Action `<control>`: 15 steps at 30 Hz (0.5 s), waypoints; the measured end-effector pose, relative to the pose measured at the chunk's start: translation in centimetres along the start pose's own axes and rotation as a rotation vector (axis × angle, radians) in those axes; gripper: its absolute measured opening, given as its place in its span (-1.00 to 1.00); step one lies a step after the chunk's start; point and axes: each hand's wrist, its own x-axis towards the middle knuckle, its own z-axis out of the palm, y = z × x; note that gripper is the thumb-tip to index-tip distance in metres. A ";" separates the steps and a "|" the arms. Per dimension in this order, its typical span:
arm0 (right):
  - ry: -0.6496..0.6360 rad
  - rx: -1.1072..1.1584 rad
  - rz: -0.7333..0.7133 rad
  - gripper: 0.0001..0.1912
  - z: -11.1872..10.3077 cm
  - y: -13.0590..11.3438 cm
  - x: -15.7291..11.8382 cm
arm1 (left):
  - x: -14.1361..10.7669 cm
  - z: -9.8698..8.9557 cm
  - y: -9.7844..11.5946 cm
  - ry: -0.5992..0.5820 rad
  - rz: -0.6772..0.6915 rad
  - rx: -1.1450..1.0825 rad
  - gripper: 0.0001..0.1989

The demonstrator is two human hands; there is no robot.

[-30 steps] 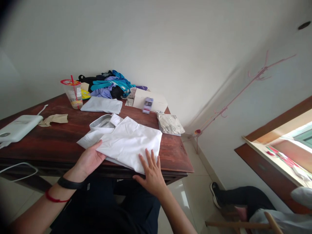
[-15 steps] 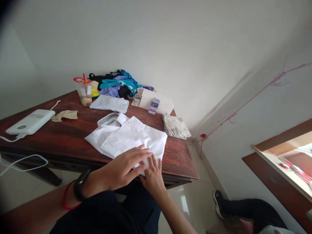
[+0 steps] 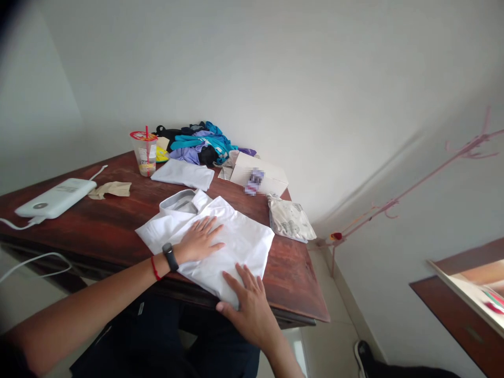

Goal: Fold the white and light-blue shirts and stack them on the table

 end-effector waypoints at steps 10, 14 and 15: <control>0.147 0.059 -0.291 -0.63 -6.7 2.3 12.5 | -2.3 -0.8 -4.0 0.122 0.139 0.027 -0.42; 0.225 -0.070 -0.260 -0.58 -5.7 5.5 17.3 | -1.4 -1.9 -5.3 -0.020 0.218 -0.102 -0.41; 0.241 -0.100 -0.213 -0.54 -5.2 6.4 17.9 | -1.0 -2.3 -5.7 -0.045 0.232 -0.127 -0.42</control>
